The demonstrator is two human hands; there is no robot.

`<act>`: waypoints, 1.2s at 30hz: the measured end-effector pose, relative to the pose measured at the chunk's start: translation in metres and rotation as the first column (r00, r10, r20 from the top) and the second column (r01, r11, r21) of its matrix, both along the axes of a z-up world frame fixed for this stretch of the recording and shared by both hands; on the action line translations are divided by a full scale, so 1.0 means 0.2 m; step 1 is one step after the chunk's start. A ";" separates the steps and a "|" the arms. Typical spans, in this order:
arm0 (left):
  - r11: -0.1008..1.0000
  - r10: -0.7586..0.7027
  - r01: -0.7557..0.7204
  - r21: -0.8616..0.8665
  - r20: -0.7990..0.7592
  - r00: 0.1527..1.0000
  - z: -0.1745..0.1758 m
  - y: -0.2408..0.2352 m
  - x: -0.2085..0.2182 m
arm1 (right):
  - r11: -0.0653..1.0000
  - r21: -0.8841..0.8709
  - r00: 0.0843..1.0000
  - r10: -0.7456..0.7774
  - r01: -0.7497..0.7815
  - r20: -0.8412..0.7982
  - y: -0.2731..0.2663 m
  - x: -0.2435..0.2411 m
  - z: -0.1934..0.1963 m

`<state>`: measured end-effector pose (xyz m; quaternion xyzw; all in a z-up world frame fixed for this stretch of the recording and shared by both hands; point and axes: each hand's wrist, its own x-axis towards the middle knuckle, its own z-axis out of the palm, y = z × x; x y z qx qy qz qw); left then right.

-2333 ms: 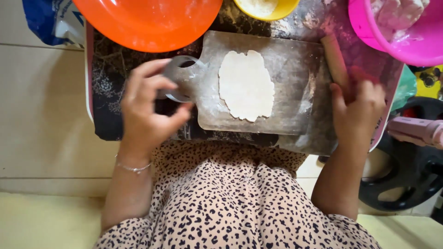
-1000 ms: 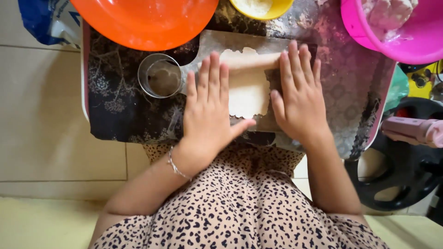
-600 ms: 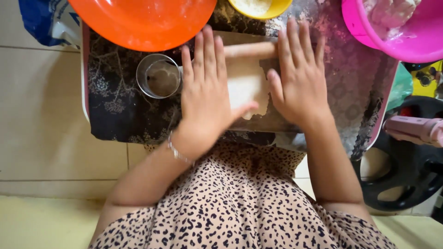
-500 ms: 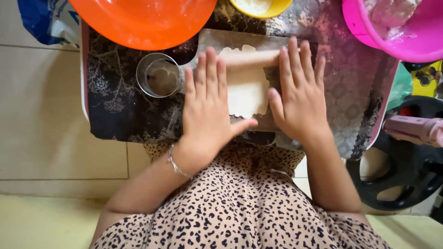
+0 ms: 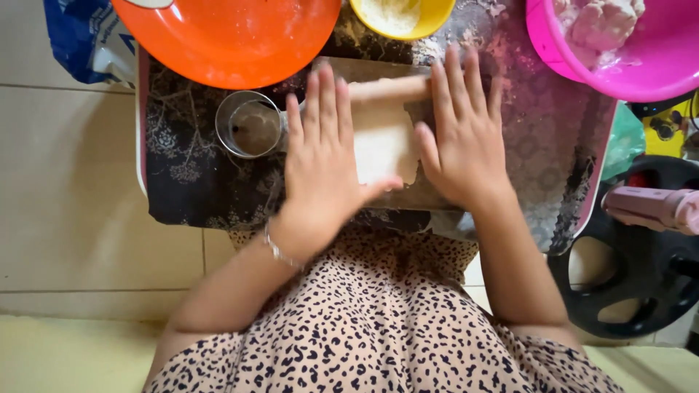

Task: Rolling out dough with a rolling pin and cutting out circular dumpling skins using a metal cutter

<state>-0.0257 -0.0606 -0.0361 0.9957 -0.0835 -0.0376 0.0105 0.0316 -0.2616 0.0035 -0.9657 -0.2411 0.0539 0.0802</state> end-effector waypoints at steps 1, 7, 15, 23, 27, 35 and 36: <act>1.000 0.002 -0.002 -0.001 0.000 1.000 0.02 0.00 -0.04 | 1.000 -0.001 1.000 0.002 -0.002 0.000 -0.01 -0.05 0.00; 0.994 -0.024 0.018 -0.103 -0.050 0.998 0.03 0.02 -0.05 | 0.999 -0.043 0.999 -0.019 0.018 -0.030 -0.04 -0.07 -0.02; 0.970 0.030 -0.048 -0.238 -0.082 0.996 0.07 0.04 0.15 | 0.999 -0.036 1.000 -0.013 0.012 -0.016 0.02 0.13 -0.01; 0.968 -0.079 0.067 -0.243 -0.040 0.996 0.13 0.01 -0.33 | 0.998 0.054 0.998 -0.005 0.009 -0.062 -0.10 -0.28 0.09; 0.960 -0.134 0.101 -0.260 -0.110 0.985 0.14 0.05 -0.31 | 0.991 0.128 0.995 0.039 -0.026 -0.094 -0.09 -0.26 0.13; 0.970 -0.026 -0.011 -0.243 -0.150 0.988 0.22 0.07 -0.09 | 0.969 0.215 0.987 0.096 -0.122 0.131 0.01 0.05 0.10; 0.964 -0.038 0.008 -0.266 -0.108 0.993 0.23 0.07 -0.12 | 0.958 0.232 0.976 0.129 -0.168 0.174 0.02 0.06 0.11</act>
